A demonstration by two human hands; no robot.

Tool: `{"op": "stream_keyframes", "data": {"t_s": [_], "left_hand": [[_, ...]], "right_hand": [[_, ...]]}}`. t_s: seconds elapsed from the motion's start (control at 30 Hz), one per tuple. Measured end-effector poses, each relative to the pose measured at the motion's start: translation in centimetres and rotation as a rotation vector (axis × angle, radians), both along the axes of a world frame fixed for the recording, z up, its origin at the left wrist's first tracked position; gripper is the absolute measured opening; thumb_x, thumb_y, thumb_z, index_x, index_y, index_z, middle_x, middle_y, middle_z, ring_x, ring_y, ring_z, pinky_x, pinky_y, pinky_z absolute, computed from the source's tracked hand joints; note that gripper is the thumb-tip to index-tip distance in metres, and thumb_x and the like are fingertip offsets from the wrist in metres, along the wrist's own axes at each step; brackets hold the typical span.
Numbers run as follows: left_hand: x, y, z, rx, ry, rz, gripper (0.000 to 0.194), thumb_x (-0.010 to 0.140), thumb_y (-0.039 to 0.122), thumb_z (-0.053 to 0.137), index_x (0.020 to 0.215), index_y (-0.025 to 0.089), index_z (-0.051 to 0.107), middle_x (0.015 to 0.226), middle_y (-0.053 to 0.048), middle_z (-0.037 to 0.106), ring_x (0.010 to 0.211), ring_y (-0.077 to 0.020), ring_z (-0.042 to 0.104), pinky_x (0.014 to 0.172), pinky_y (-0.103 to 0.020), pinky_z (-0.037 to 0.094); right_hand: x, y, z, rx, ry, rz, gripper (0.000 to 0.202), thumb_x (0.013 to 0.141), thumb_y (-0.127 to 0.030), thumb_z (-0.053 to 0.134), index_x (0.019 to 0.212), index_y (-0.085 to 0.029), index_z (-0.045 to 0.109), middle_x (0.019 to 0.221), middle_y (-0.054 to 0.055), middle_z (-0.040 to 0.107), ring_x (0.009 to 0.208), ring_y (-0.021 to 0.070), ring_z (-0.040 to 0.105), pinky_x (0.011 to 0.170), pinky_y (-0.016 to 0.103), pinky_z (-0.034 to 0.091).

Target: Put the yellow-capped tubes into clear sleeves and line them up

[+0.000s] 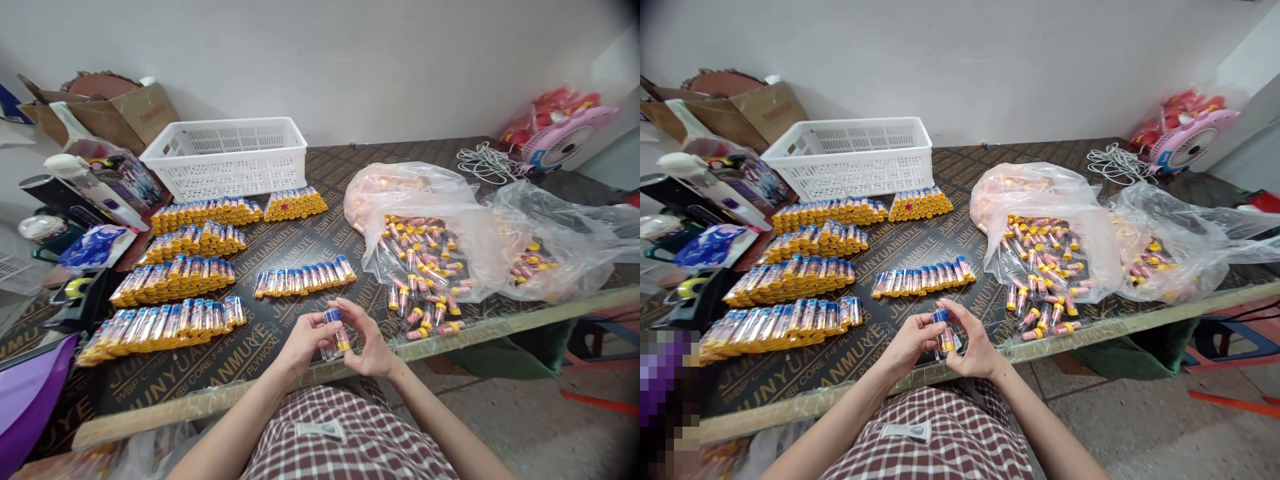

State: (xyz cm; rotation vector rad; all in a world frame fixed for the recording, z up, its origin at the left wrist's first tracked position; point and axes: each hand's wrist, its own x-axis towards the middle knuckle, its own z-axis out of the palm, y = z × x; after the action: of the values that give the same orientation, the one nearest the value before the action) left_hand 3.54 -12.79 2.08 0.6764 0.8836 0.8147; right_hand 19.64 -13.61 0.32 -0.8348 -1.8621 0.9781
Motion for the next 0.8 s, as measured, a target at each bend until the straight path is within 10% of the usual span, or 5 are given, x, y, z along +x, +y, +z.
{"op": "stream_keyframes", "data": {"t_s": [0.27, 0.47, 0.63, 0.8], "left_hand": [[1.7, 4.5, 0.2, 0.142, 0.071, -0.034, 0.032, 0.063, 0.040, 0.075, 0.074, 0.011, 0.068, 0.070, -0.005, 0.065, 0.061, -0.0130, 0.057, 0.063, -0.026, 0.044], [2.6, 12.6, -2.0, 0.462, 0.762, 0.129, 0.027, 0.065, 0.029, 0.072, 0.085, 0.013, 0.064, 0.060, 0.001, 0.058, 0.059, -0.0137, 0.053, 0.059, -0.024, 0.037], [4.0, 15.2, -2.7, 0.595, 1.106, 0.084, 0.044, 0.069, 0.035, 0.071, 0.105, 0.016, 0.057, 0.068, -0.003, 0.061, 0.071, -0.0212, 0.059, 0.068, -0.028, 0.038], [3.2, 12.8, -1.4, 0.712, 1.108, 0.133, 0.029, 0.080, 0.041, 0.060, 0.101, 0.020, 0.060, 0.071, -0.003, 0.061, 0.073, -0.0199, 0.057, 0.069, -0.027, 0.035]], "right_hand": [[2.6, 2.3, 0.8, 0.061, -0.193, -0.150, 0.089, 0.069, -0.015, 0.059, 0.144, -0.024, 0.013, 0.146, 0.012, 0.027, 0.130, 0.0258, 0.038, 0.106, 0.045, 0.034], [9.1, 6.5, -2.6, 0.134, -0.792, -0.864, 0.041, 0.083, -0.034, 0.053, 0.118, -0.013, 0.052, 0.105, 0.015, 0.054, 0.104, 0.0306, 0.049, 0.091, 0.048, 0.039], [12.0, 7.2, -5.2, 0.148, -1.149, -0.876, 0.027, 0.085, -0.035, 0.051, 0.099, -0.014, 0.059, 0.091, 0.014, 0.056, 0.089, 0.0292, 0.052, 0.073, 0.039, 0.041], [11.6, 6.6, -5.3, 0.144, -1.148, -0.844, 0.023, 0.083, -0.032, 0.052, 0.098, -0.016, 0.059, 0.094, 0.012, 0.057, 0.091, 0.0279, 0.052, 0.072, 0.036, 0.040]]}}
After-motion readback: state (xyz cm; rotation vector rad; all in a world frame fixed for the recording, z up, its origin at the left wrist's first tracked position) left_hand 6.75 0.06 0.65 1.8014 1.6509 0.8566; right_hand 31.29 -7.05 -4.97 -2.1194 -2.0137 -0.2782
